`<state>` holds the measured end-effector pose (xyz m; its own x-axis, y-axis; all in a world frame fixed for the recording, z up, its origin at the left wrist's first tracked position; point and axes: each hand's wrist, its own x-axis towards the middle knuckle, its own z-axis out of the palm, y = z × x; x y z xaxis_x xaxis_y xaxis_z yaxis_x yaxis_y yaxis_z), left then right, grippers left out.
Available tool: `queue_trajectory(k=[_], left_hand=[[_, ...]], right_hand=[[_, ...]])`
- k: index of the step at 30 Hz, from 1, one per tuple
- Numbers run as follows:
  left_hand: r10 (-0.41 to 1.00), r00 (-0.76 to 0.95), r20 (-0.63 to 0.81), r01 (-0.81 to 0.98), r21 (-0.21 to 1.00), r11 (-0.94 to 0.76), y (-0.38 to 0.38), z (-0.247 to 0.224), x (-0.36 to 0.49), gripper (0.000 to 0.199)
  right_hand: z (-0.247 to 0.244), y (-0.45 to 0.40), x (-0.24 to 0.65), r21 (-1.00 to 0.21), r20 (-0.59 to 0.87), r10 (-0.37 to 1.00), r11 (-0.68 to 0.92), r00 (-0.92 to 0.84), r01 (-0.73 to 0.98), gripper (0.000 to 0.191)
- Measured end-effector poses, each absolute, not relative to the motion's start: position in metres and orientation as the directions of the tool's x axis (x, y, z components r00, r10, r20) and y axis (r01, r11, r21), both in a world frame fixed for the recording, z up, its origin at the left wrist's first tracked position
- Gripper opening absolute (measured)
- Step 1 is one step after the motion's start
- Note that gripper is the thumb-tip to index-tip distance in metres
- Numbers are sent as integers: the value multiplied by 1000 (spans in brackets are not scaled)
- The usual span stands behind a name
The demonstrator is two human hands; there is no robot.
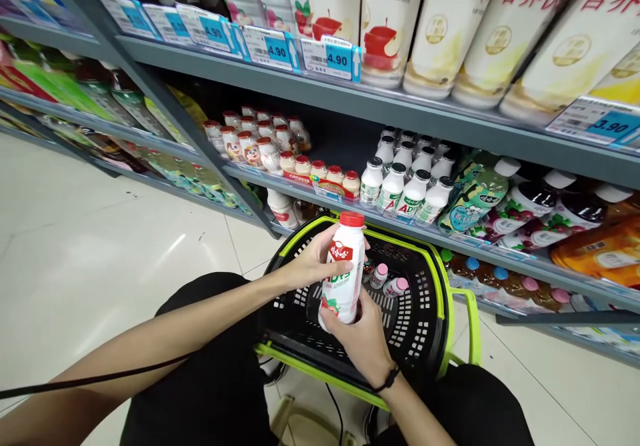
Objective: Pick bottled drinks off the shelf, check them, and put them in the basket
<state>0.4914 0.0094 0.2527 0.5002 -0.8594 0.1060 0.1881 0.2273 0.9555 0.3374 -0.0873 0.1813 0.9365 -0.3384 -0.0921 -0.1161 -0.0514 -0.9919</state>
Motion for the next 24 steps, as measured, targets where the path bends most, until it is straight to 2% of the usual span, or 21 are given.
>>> queue_trajectory(k=[7,11,15,19,21,24], left_hand=[[-846,515,139,157,955,252,8,249,487,65],[-856,483,186,173,937,302,11,248,480,56],[-860,462,217,176,928,329,15,251,478,48],[-856,480,191,185,932,311,15,253,479,48],[-855,485,183,181,936,303,15,253,479,48],[-857,477,195,168,937,307,14,254,477,49]], right_hand=[[187,-88,336,-981,-87,-331,-134,940,-138,40],[189,-88,334,-975,-101,-276,-165,956,-151,37],[183,-83,334,-993,-119,-139,5,983,-120,27],[177,-75,335,-973,-149,-143,195,978,-119,37],[175,-72,335,-961,-171,-138,242,975,-134,38],[175,-73,334,-971,-136,-153,217,979,-101,33]])
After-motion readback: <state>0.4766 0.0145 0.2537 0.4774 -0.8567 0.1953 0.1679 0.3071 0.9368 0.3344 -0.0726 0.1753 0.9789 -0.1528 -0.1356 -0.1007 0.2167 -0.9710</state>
